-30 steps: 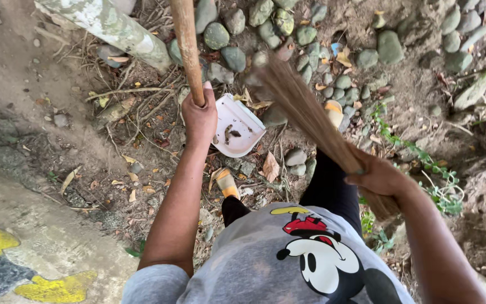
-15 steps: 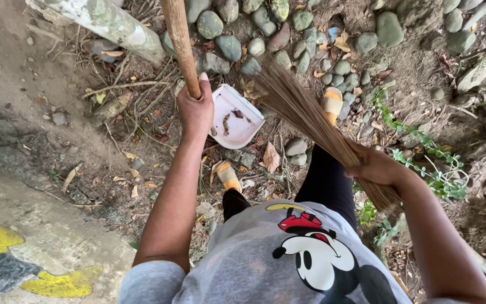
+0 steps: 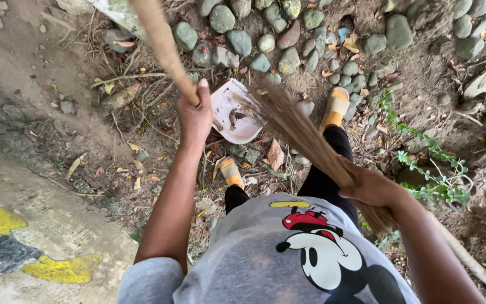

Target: The person sweeps leaves and debris from a dirt ground using a small hand broom and a dustpan, eventually dumping the contents into a black bin.

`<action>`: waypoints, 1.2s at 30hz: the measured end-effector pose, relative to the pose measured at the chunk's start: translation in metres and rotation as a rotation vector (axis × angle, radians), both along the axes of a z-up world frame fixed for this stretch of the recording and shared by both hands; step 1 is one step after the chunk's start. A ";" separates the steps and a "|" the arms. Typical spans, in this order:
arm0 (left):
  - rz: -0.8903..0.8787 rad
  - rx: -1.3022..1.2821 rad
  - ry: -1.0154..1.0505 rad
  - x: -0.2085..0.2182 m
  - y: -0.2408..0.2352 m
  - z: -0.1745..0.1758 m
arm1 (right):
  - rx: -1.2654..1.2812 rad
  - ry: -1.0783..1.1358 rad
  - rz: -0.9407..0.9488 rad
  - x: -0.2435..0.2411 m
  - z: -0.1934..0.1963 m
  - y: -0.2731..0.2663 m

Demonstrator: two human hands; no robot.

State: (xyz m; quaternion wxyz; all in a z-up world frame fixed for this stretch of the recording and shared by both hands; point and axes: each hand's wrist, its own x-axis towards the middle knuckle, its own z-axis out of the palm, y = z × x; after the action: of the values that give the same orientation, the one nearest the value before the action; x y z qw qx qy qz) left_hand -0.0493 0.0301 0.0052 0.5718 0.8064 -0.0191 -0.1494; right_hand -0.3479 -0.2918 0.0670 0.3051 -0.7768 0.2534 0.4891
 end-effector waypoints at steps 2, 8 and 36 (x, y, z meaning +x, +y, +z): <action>-0.010 -0.031 -0.059 -0.015 0.019 0.004 | -0.012 -0.011 -0.022 0.003 0.015 -0.003; 0.145 0.063 -0.034 -0.062 0.032 -0.022 | -0.043 -0.109 -0.289 0.082 -0.080 0.006; 0.072 0.005 0.076 -0.057 0.007 -0.033 | 0.136 0.028 -0.154 0.045 -0.088 0.022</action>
State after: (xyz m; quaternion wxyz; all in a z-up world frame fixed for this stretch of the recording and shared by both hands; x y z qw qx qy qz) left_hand -0.1063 0.0373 -0.0274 0.5749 0.8019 0.0319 -0.1595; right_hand -0.3029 -0.2701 -0.0205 0.3900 -0.7257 0.2828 0.4912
